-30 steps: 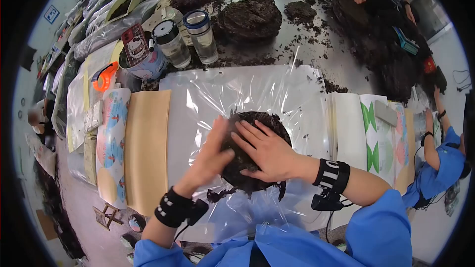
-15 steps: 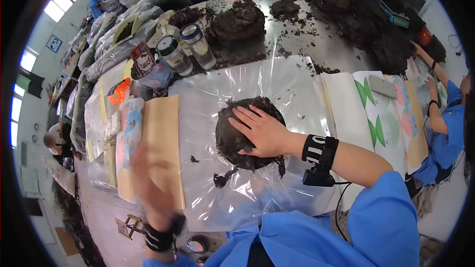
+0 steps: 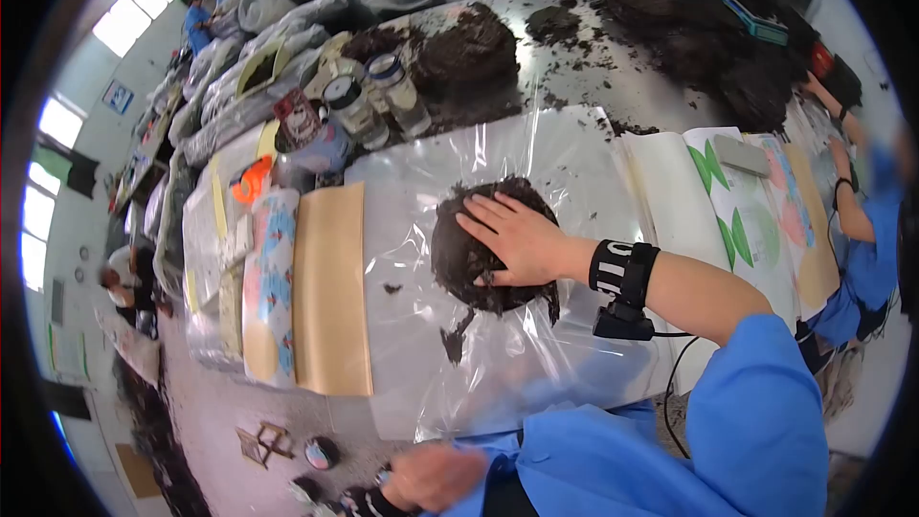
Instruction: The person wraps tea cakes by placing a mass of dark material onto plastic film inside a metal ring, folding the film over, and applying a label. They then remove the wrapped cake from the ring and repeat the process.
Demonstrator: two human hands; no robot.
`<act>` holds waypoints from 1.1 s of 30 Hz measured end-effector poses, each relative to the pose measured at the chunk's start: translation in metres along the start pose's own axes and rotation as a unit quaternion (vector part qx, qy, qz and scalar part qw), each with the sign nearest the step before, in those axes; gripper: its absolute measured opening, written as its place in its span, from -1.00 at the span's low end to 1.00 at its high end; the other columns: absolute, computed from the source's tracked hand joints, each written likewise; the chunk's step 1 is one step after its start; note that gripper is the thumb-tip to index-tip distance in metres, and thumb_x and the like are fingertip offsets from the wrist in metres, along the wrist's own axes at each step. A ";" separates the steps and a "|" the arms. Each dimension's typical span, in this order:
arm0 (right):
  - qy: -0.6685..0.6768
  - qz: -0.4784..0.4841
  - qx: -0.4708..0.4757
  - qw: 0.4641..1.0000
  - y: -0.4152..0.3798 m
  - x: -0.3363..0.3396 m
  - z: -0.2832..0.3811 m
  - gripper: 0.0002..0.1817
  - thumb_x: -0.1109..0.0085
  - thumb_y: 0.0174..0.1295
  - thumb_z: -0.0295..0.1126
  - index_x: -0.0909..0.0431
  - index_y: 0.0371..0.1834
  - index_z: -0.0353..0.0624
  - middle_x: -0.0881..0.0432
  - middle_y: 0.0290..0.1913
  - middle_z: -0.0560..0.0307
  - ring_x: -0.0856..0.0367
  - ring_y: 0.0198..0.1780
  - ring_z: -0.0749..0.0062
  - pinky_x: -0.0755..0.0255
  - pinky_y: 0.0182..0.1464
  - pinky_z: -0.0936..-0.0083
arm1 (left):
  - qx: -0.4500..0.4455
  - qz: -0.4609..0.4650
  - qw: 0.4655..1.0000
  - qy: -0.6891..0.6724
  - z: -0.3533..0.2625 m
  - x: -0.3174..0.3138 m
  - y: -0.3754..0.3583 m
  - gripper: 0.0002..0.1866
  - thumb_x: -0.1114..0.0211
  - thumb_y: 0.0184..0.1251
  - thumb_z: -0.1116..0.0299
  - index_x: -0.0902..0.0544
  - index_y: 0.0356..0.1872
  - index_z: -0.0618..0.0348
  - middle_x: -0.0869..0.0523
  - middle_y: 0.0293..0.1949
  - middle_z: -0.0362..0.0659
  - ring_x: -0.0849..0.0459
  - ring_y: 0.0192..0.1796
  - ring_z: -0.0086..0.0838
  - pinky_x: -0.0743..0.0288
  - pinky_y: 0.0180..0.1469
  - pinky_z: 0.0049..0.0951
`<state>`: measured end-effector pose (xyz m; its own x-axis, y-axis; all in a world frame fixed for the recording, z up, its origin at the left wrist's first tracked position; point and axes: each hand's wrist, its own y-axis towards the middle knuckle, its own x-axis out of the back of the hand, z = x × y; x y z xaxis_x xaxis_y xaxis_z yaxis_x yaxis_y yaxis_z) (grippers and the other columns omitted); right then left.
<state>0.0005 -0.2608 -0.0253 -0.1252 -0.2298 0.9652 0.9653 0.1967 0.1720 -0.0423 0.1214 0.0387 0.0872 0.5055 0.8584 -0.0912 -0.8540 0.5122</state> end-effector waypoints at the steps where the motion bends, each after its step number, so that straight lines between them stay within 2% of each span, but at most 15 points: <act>1: -0.007 -0.008 -0.010 1.000 0.001 0.001 -0.002 0.05 -0.09 0.28 0.31 -0.06 0.59 -0.31 -0.11 0.59 -0.30 -0.03 0.63 -0.03 0.12 0.63 0.09 | -0.075 0.005 0.992 -0.099 -0.004 -0.003 -0.005 -0.74 -0.41 0.25 0.37 -0.78 -0.02 0.07 -0.67 0.20 -0.12 -0.49 0.41 -0.31 -0.35 0.43 -0.20; 2: 0.005 -0.007 -0.008 1.000 0.001 0.000 -0.003 0.07 -0.09 0.27 0.31 -0.04 0.59 -0.33 -0.11 0.59 -0.30 -0.02 0.63 -0.03 0.14 0.63 0.09 | -0.029 0.105 0.975 -0.195 -0.004 -0.014 -0.009 -0.64 -0.37 0.25 0.40 -0.70 0.10 0.14 -0.74 -0.01 -0.19 -0.75 -0.04 -0.38 -0.63 -0.08 -0.40; 3: 0.021 -0.002 -0.005 1.000 0.000 -0.002 0.000 0.09 -0.09 0.27 0.32 -0.02 0.59 -0.35 -0.10 0.59 -0.30 -0.02 0.63 -0.03 0.15 0.63 0.09 | 0.059 0.201 0.956 -0.204 0.010 -0.053 -0.039 -0.58 -0.34 0.33 0.37 -0.60 0.20 0.19 -0.73 0.01 -0.12 -0.74 0.01 -0.31 -0.62 0.01 -0.34; 5: 0.009 0.011 -0.016 1.000 0.002 0.002 0.006 0.12 -0.14 0.23 0.29 0.01 0.59 -0.39 -0.10 0.59 -0.30 -0.01 0.64 -0.04 0.17 0.64 0.09 | 0.338 0.217 0.878 -0.261 0.057 -0.115 -0.062 -0.39 -0.37 0.37 0.25 -0.40 0.36 0.29 -0.67 0.11 0.04 -0.67 0.17 -0.14 -0.56 0.20 -0.22; 7: -0.023 0.044 -0.037 0.998 0.004 0.006 0.012 0.14 -0.19 0.21 0.27 0.03 0.60 -0.38 -0.08 0.60 -0.28 0.01 0.64 -0.04 0.17 0.64 0.08 | 0.383 0.047 0.911 -0.149 0.114 -0.128 -0.001 -0.11 -0.50 0.24 0.09 -0.25 0.43 0.40 -0.53 0.28 0.21 -0.53 0.33 0.05 -0.42 0.37 -0.07; 8: -0.012 0.036 -0.051 0.998 0.006 0.004 0.014 0.18 -0.33 0.13 0.19 0.05 0.60 -0.38 -0.09 0.59 -0.29 0.01 0.64 -0.05 0.16 0.64 0.08 | 0.233 -0.040 0.972 0.011 0.123 -0.125 0.021 0.03 -0.58 0.13 0.01 -0.21 0.44 0.45 -0.45 0.35 0.29 -0.44 0.40 0.14 -0.33 0.43 0.02; 11: 0.109 0.026 -0.080 0.990 0.010 0.015 0.011 0.22 -0.47 0.04 0.08 0.04 0.59 -0.40 -0.11 0.58 -0.30 -0.01 0.63 -0.09 0.13 0.64 0.07 | 0.070 -0.099 0.990 -0.073 0.146 -0.160 0.049 0.24 -0.65 -0.05 -0.09 -0.12 0.47 0.54 -0.34 0.42 0.33 -0.35 0.44 0.24 -0.23 0.47 0.13; 15: 0.319 -0.155 -0.034 0.935 -0.030 0.058 -0.009 0.01 -0.55 -0.08 -0.11 -0.28 0.46 -0.29 -0.40 0.36 -0.34 -0.36 0.43 -0.09 -0.23 0.48 0.18 | 0.141 -0.107 0.969 -0.173 0.139 -0.162 0.085 0.33 -0.68 -0.22 -0.20 -0.16 0.51 0.39 -0.40 0.44 0.18 -0.40 0.47 0.02 -0.20 0.46 0.04; 17: 0.205 -0.247 -0.255 0.912 -0.088 0.052 -0.043 -0.21 -0.51 0.07 -0.15 -0.43 0.37 -0.23 -0.57 0.28 -0.18 -0.57 0.30 0.13 -0.42 0.34 0.30 | 0.159 -0.120 0.964 -0.177 0.132 -0.164 0.086 0.32 -0.68 -0.24 -0.22 -0.20 0.50 0.36 -0.43 0.44 0.12 -0.41 0.47 -0.05 -0.19 0.45 0.01; 19: 0.262 -0.172 -0.560 0.767 -0.137 0.037 -0.055 -0.41 -0.46 0.17 -0.23 -0.52 0.22 -0.26 -0.75 -0.08 -0.02 -0.72 0.01 0.23 -0.57 0.10 0.32 | 0.172 -0.135 0.961 -0.171 0.129 -0.167 0.085 0.30 -0.68 -0.26 -0.23 -0.23 0.49 0.33 -0.46 0.43 0.06 -0.43 0.47 -0.11 -0.19 0.45 -0.01; 21: 0.212 -0.035 -0.497 0.841 -0.189 -0.025 -0.051 -0.61 -0.43 0.22 -0.37 -0.60 0.08 -0.27 -0.74 -0.35 0.09 -0.74 -0.25 0.38 -0.60 -0.17 0.40 | 0.193 -0.118 0.962 -0.150 0.130 -0.169 0.086 0.26 -0.69 -0.27 -0.21 -0.29 0.47 0.27 -0.51 0.41 -0.01 -0.46 0.46 -0.16 -0.16 0.46 -0.06; 23: 0.500 -0.043 -0.497 0.708 -0.174 0.027 -0.002 -0.68 -0.42 0.21 -0.47 -0.62 0.01 -0.29 -0.70 -0.49 0.12 -0.69 -0.41 0.53 -0.54 -0.37 0.53 | 0.197 -0.125 0.959 -0.162 0.129 -0.166 0.088 0.25 -0.69 -0.27 -0.21 -0.30 0.47 0.27 -0.52 0.40 0.00 -0.46 0.45 -0.15 -0.16 0.46 -0.06; 28: 0.337 -0.134 -0.397 0.843 -0.120 0.121 0.024 -0.70 -0.41 0.20 -0.52 -0.64 0.00 -0.27 -0.72 -0.46 0.17 -0.66 -0.46 0.61 -0.49 -0.42 0.59 | 0.191 -0.155 0.945 -0.215 0.127 -0.167 0.086 0.22 -0.69 -0.26 -0.21 -0.33 0.44 0.28 -0.54 0.38 0.01 -0.48 0.44 -0.13 -0.16 0.46 -0.04; 30: 0.156 -0.141 -0.185 0.960 -0.095 0.137 0.030 -0.70 -0.41 0.20 -0.52 -0.65 0.01 -0.19 -0.72 -0.44 0.20 -0.63 -0.46 0.65 -0.49 -0.40 0.60 | 0.187 -0.208 0.938 -0.203 0.127 -0.175 0.084 0.19 -0.68 -0.24 -0.22 -0.37 0.42 0.26 -0.55 0.37 0.02 -0.50 0.43 -0.12 -0.17 0.46 -0.02; 33: 0.303 -0.064 -0.192 0.931 -0.078 0.167 0.018 -0.69 -0.39 0.20 -0.52 -0.65 0.02 -0.12 -0.74 -0.40 0.20 -0.63 -0.45 0.67 -0.51 -0.37 0.59 | 0.265 -0.171 0.921 -0.228 0.117 -0.156 0.098 -0.05 -0.68 -0.11 -0.08 -0.50 0.30 0.22 -0.62 0.29 -0.01 -0.52 0.42 -0.12 -0.20 0.45 -0.05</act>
<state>-0.1001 -0.2972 0.1261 -0.2054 -0.7464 0.6330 0.9766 -0.1984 0.0829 0.0516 -0.0562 -0.0485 0.4397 0.7553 0.4861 0.5059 -0.6554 0.5608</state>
